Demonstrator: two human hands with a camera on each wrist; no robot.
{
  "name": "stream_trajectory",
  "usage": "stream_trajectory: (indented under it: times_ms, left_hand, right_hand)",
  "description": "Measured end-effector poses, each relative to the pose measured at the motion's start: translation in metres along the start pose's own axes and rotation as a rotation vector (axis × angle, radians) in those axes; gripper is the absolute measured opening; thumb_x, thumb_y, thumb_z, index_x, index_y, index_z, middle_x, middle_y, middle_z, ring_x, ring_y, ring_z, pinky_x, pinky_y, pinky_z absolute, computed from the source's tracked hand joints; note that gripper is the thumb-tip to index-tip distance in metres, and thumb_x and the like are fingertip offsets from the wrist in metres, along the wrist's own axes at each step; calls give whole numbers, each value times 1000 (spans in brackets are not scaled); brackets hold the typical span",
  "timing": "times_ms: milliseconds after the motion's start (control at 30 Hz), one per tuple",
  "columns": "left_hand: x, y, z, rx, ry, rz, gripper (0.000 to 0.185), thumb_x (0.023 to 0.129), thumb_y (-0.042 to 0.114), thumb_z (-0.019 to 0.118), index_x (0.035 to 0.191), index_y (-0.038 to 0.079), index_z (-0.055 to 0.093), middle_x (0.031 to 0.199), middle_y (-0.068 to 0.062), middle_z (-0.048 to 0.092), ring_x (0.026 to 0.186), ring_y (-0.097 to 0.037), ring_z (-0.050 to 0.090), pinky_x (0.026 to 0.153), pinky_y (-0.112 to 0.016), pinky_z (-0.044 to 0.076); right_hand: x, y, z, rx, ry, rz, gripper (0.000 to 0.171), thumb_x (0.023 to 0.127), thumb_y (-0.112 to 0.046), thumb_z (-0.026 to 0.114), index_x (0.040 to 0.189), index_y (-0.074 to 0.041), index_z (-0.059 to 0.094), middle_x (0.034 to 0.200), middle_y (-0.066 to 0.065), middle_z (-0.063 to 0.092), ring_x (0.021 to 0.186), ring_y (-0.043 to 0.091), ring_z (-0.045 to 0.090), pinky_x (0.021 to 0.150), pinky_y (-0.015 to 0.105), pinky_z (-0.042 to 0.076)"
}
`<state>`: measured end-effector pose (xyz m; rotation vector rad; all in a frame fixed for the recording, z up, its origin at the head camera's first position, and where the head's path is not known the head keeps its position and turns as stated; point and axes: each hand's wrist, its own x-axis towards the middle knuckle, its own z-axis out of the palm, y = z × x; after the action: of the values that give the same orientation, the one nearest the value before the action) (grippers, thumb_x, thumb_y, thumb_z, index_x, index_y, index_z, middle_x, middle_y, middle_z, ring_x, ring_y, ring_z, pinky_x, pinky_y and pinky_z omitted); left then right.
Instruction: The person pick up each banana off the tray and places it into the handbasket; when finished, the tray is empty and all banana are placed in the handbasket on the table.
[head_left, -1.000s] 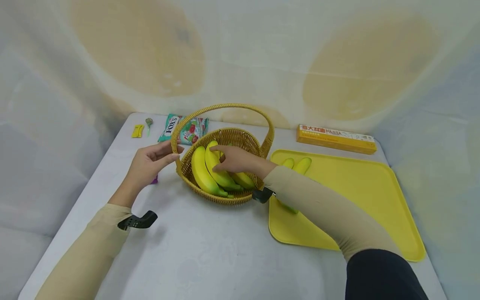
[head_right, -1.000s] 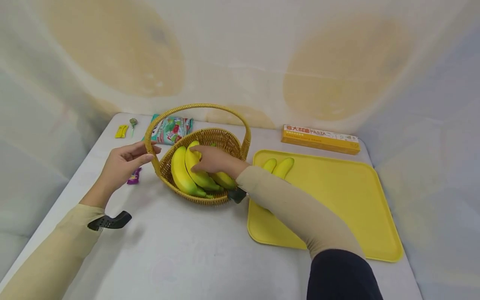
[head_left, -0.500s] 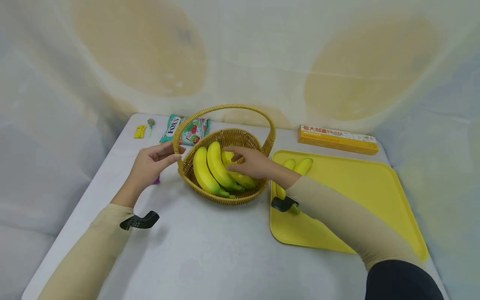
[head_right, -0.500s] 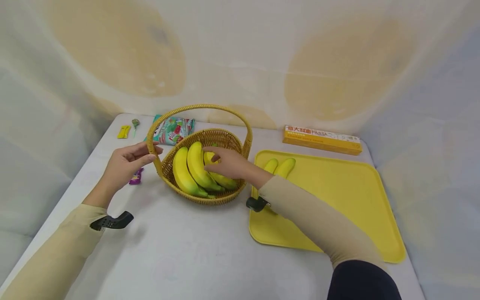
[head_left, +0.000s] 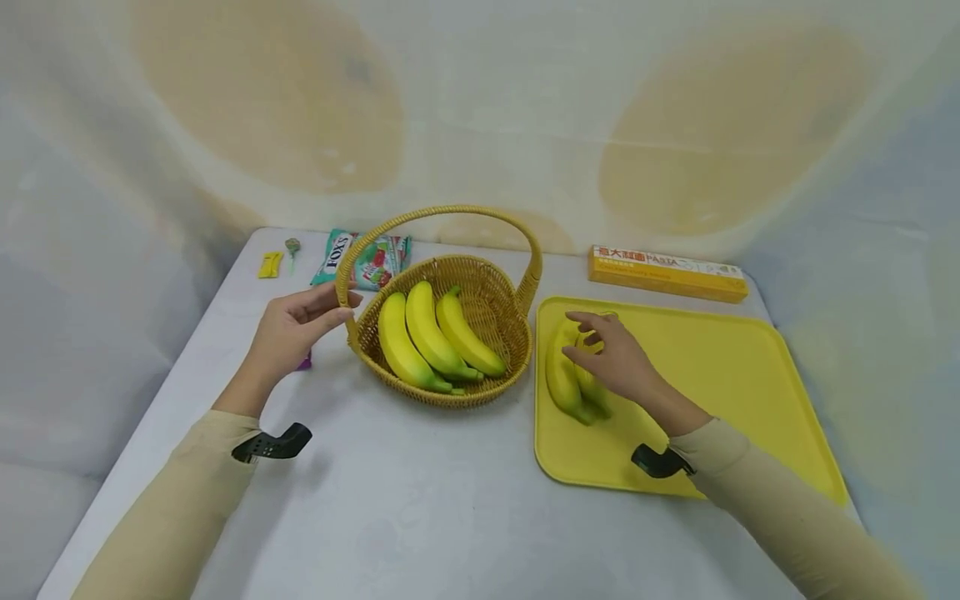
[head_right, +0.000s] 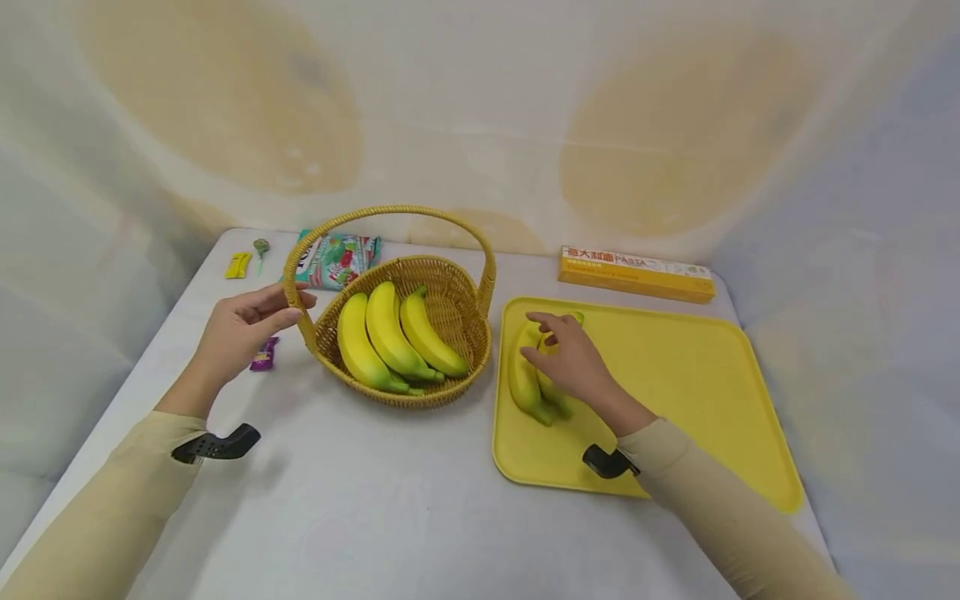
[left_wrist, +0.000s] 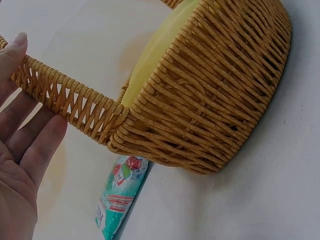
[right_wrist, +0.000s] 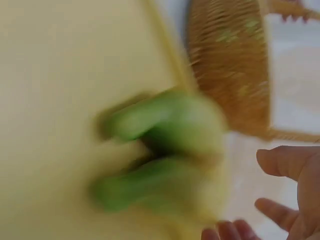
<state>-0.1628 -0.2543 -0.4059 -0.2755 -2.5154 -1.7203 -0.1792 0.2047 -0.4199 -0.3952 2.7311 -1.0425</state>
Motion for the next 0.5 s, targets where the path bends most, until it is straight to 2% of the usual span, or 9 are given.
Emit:
stream_trajectory:
  times_ms: [100, 200, 400, 500]
  left_hand:
    - [0, 0, 0, -7, -2, -3, 45, 98, 25, 70, 139, 5, 63, 121, -12, 72, 108, -5, 69, 94, -16, 52]
    - [0, 0, 1, -8, -6, -8, 46, 98, 26, 70, 139, 5, 62, 122, -11, 72, 110, -6, 68, 95, -17, 52]
    - [0, 0, 1, 1, 0, -6, 47, 98, 26, 70, 139, 5, 62, 121, -10, 72, 109, -7, 69, 94, -17, 52]
    - [0, 0, 0, 2, 4, -1, 47, 98, 25, 70, 139, 4, 62, 121, -11, 73, 108, -7, 69, 94, -17, 52]
  right_hand:
    - [-3, 22, 2, -49, 18, 97, 66, 98, -32, 69, 153, -6, 43, 139, 31, 41, 119, 44, 55, 87, 52, 55]
    - [-6, 38, 0, -78, 0, 157, 71, 97, -35, 70, 154, -5, 40, 141, 34, 35, 117, 45, 56, 85, 50, 56]
    - [-14, 51, -14, -143, -83, 188, 69, 99, -32, 66, 157, -8, 36, 136, 33, 52, 117, 47, 60, 87, 54, 56]
    - [-17, 53, -20, -169, -116, 196, 68, 100, -32, 64, 158, -11, 34, 136, 32, 55, 120, 46, 59, 87, 53, 55]
